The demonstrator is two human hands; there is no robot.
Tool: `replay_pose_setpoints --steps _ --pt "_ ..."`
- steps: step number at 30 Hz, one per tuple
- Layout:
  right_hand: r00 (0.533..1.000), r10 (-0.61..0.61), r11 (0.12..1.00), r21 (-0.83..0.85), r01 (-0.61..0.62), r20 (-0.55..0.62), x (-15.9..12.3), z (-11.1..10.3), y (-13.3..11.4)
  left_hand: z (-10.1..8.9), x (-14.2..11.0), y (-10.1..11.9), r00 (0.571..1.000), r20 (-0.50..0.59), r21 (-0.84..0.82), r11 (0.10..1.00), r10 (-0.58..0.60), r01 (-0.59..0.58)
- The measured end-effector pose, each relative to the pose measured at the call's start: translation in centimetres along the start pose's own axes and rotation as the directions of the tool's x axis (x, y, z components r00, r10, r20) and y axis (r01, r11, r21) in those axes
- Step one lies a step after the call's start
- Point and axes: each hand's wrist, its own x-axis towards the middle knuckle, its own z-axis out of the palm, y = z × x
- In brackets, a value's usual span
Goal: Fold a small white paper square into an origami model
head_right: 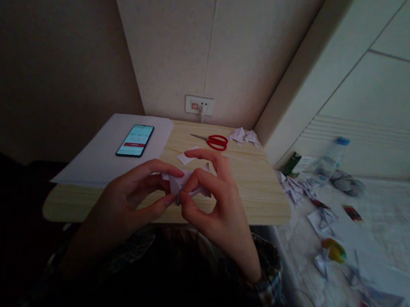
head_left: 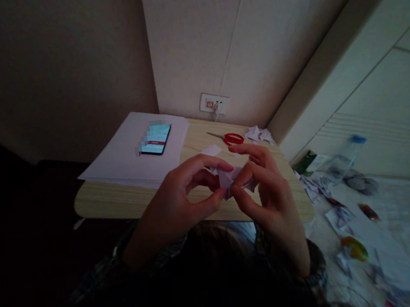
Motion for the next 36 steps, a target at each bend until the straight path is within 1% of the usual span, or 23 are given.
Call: replay_pose_setpoints --steps 5,9,15,18,23,28,31,36 --pt "1.0 0.006 1.0 0.0 -0.006 -0.007 0.01 0.03 0.0 -0.02 0.04 -0.11 1.0 0.005 0.016 1.0 0.022 -0.022" --pt "1.0 -0.009 1.0 -0.016 0.009 -0.001 0.02 0.01 0.14 -0.03 0.08 -0.13 0.999 -0.002 0.083 0.996 0.038 -0.038" --pt "1.0 -0.002 0.998 -0.058 0.003 0.017 0.03 -0.01 0.27 -0.06 0.09 -0.2 0.993 0.013 0.177 0.977 0.116 -0.116" --pt "1.0 0.003 0.998 -0.062 -0.001 0.026 0.02 0.02 0.31 -0.09 0.06 -0.27 0.991 0.021 0.209 0.968 0.136 -0.137" --pt "0.999 0.013 0.998 -0.06 -0.011 0.036 0.0 0.11 0.31 -0.1 0.08 -0.26 0.991 0.015 0.216 0.967 0.132 -0.132" --pt "1.0 -0.008 0.996 -0.09 0.009 0.021 0.05 0.14 0.32 -0.04 0.21 -0.27 0.992 -0.044 0.204 0.973 0.115 -0.104" --pt "0.999 -0.028 0.997 -0.073 0.029 0.024 0.02 0.0 0.48 -0.07 0.19 -0.27 0.993 -0.075 0.194 0.978 0.092 -0.076" --pt "0.999 -0.038 0.998 -0.051 0.038 0.007 -0.06 -0.39 0.85 -0.16 0.09 -0.2 0.991 -0.084 0.209 0.975 0.1 -0.08"
